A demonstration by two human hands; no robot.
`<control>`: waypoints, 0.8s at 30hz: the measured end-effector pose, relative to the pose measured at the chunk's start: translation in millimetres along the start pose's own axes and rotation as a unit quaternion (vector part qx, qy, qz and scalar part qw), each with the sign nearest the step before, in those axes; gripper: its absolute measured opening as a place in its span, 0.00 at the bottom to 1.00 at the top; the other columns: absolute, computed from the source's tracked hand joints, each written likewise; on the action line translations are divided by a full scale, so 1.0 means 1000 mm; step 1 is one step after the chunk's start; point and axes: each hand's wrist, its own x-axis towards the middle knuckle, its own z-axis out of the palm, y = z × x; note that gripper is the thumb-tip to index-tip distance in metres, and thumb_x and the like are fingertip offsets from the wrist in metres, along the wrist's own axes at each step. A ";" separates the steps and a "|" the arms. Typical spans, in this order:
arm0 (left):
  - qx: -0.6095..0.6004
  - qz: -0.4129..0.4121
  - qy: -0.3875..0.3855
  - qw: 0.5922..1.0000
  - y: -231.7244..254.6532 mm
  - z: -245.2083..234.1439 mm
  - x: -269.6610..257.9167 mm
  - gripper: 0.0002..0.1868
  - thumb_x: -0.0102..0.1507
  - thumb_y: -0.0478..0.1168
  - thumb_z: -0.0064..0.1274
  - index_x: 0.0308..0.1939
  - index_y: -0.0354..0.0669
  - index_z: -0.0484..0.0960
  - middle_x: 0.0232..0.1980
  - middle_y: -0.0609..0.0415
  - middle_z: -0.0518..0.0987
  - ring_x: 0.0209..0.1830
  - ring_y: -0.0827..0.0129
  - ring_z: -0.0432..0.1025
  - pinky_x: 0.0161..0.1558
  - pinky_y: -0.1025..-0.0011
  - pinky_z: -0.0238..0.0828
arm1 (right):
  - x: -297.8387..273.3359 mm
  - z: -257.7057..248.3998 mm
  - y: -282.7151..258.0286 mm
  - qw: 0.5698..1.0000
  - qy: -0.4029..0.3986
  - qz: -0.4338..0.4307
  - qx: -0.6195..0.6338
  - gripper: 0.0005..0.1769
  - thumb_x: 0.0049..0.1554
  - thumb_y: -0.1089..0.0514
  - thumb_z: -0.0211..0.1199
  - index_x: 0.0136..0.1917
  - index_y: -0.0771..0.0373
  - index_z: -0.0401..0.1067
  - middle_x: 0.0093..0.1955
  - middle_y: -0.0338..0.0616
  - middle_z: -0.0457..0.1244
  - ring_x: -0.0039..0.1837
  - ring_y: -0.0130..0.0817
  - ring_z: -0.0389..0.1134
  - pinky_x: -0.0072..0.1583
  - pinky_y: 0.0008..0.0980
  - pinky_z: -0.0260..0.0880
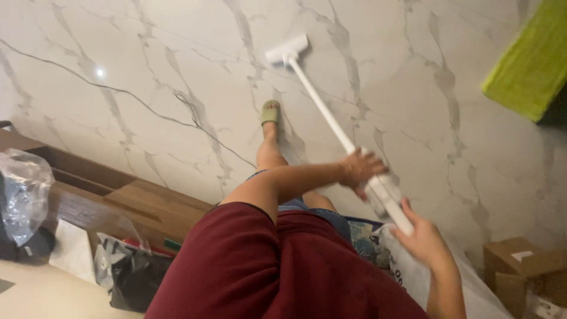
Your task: Vacuuming a tiled marble floor using a handheld vacuum cleaner.
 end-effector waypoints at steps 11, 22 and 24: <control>0.048 -0.340 0.065 0.937 -0.331 -0.113 -0.079 0.67 0.44 0.54 0.77 0.80 0.70 0.50 0.84 0.48 0.48 0.78 0.40 0.51 0.62 0.30 0.61 | 0.289 -0.001 -0.311 0.982 0.060 -0.181 -0.001 0.50 0.49 0.52 0.74 0.78 0.67 0.56 0.44 0.58 0.69 0.41 0.42 0.73 0.46 0.37 0.72; 0.047 -0.327 0.158 0.931 -0.362 -0.096 -0.106 0.36 0.66 0.55 0.50 0.77 0.68 0.56 0.83 0.44 0.47 0.78 0.35 0.49 0.65 0.25 0.56 | 0.336 0.041 -0.298 0.953 0.152 -0.261 0.005 0.48 0.51 0.49 0.79 0.77 0.70 0.61 0.64 0.66 0.66 0.61 0.51 0.69 0.58 0.42 0.68; 0.053 -0.245 0.178 0.952 -0.329 -0.072 -0.092 0.37 0.65 0.50 0.52 0.77 0.58 0.58 0.82 0.42 0.50 0.79 0.35 0.49 0.66 0.29 0.57 | 0.285 0.023 -0.262 0.955 0.136 -0.264 0.006 0.48 0.51 0.48 0.77 0.77 0.68 0.61 0.61 0.62 0.67 0.58 0.43 0.70 0.56 0.40 0.69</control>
